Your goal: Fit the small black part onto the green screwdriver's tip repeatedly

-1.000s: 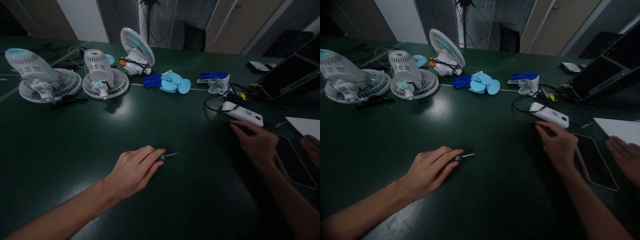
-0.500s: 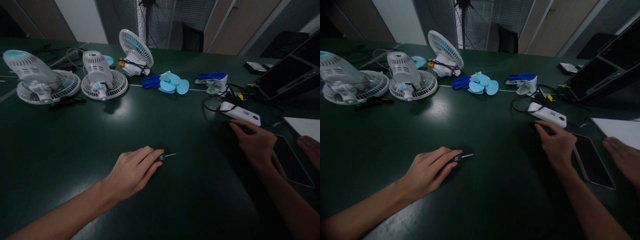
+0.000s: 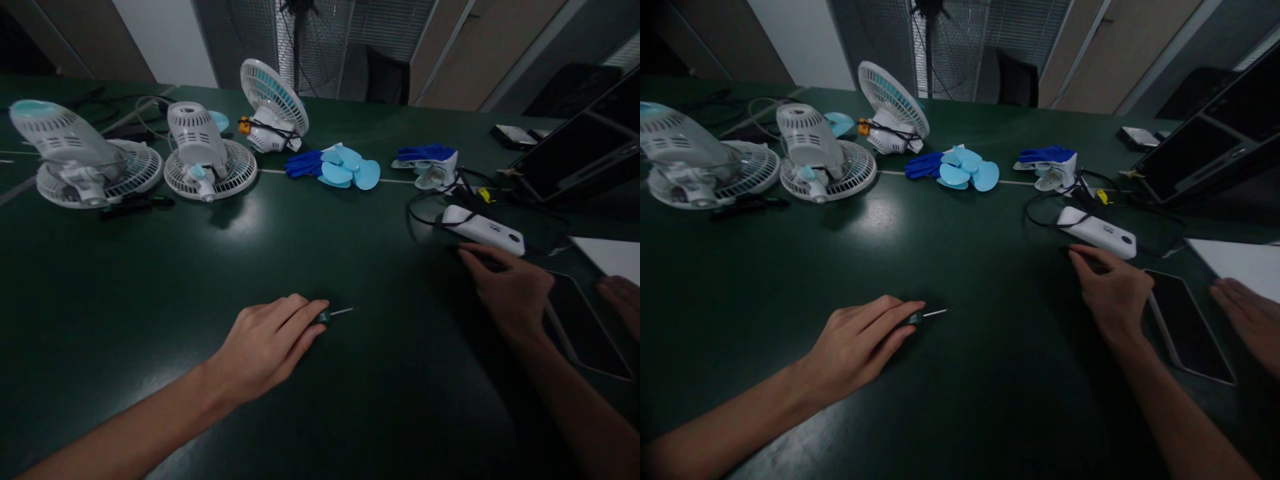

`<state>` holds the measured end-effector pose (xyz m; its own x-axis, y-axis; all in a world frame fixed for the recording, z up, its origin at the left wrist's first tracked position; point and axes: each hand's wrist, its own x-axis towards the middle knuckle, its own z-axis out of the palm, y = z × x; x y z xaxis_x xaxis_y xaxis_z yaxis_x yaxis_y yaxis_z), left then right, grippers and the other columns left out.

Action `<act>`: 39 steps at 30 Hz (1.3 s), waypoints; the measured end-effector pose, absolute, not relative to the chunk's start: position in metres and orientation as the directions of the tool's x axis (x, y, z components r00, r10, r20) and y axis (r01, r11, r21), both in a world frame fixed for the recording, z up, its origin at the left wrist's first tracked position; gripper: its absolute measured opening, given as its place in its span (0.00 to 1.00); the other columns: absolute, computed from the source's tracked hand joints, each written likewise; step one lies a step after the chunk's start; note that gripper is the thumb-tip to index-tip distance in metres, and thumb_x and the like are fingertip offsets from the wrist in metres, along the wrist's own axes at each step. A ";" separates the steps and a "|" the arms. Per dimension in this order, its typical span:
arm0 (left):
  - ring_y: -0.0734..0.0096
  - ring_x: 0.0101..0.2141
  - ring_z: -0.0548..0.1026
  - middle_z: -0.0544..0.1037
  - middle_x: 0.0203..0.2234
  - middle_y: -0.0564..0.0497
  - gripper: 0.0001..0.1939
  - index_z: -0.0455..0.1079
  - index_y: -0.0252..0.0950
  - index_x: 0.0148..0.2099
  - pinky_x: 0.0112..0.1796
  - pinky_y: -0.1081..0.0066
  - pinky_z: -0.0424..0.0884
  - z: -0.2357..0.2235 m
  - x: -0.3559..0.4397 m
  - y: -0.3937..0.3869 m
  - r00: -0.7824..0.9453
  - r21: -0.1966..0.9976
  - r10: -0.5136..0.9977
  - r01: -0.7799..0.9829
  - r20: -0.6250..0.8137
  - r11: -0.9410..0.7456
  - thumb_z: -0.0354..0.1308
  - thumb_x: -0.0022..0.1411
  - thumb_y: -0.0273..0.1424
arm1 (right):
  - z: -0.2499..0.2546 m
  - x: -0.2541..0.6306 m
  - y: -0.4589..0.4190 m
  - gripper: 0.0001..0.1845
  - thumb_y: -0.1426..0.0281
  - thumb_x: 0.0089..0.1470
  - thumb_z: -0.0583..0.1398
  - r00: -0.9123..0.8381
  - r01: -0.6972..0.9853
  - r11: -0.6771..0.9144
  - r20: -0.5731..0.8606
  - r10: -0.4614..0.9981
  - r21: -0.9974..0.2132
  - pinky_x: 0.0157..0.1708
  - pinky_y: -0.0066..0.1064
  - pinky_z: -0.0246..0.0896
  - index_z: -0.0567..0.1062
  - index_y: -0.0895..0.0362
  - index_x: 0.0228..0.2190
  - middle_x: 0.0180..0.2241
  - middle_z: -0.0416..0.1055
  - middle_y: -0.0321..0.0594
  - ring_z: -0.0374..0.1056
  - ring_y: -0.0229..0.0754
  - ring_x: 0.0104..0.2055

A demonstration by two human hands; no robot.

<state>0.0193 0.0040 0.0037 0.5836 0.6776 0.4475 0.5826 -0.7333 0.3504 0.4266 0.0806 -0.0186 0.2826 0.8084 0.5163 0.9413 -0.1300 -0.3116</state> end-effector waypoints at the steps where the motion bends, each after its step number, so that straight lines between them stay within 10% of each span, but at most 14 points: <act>1: 0.73 0.32 0.74 0.75 0.41 0.49 0.18 0.64 0.32 0.62 0.27 0.71 0.71 0.004 0.019 0.004 0.583 0.350 0.677 0.582 0.449 -0.734 0.53 0.72 0.30 | -0.019 0.427 0.080 0.23 0.50 0.58 0.56 0.276 0.945 -0.130 0.515 0.812 -0.301 0.48 0.44 0.62 0.83 0.50 0.41 0.35 0.81 0.40 0.76 0.48 0.34; 39: 0.74 0.32 0.74 0.75 0.42 0.49 0.18 0.64 0.34 0.62 0.28 0.72 0.71 0.003 0.019 0.004 0.589 0.363 0.689 0.586 0.422 -0.724 0.52 0.73 0.31 | -0.011 0.442 0.084 0.24 0.50 0.48 0.64 0.434 0.806 -0.271 0.212 0.876 -0.526 0.28 0.33 0.60 0.84 0.54 0.39 0.31 0.79 0.41 0.72 0.46 0.30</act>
